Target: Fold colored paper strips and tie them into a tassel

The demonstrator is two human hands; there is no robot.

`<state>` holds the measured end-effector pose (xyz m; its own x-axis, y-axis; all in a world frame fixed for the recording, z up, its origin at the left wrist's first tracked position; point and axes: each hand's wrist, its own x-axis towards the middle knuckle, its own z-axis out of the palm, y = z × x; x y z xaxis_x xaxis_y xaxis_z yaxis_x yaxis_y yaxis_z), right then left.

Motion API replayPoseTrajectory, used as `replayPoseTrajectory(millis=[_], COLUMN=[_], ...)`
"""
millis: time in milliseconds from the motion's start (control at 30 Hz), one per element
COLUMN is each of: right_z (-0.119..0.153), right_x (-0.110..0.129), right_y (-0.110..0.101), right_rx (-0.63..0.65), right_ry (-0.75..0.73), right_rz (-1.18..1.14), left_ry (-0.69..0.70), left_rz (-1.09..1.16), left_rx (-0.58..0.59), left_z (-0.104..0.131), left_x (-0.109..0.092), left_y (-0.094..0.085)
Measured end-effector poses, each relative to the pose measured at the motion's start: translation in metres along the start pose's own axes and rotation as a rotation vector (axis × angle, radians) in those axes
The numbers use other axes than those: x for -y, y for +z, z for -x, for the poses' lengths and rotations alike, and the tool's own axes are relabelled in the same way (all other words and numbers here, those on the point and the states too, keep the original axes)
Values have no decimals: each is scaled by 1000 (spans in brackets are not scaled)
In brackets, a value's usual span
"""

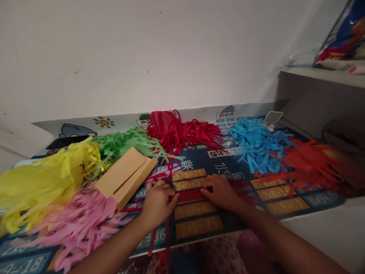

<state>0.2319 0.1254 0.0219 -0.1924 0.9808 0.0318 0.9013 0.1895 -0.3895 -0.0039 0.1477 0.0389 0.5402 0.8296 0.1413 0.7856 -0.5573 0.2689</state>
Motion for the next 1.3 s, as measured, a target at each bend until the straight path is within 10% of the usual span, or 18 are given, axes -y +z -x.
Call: replayPoseTrajectory(millis=[233,500,800,1300], right_z=[2,16,5,8], right_x=[-2,7,22,-25], right_y=[-16,-11,-4,-4], right_rx=[-36,-108,-182,-52], right_ry=[15,-632,-484,-121], right_rz=[4,397,325,-218], left_ry=[178,452,389,108], left_rz=[-97,-318,-312,114], left_rx=[-75,7,-118,-104], left_z=[3,-1,1,14], left_x=[6,-12,-6,18], left_y=[-1,-14,0,0])
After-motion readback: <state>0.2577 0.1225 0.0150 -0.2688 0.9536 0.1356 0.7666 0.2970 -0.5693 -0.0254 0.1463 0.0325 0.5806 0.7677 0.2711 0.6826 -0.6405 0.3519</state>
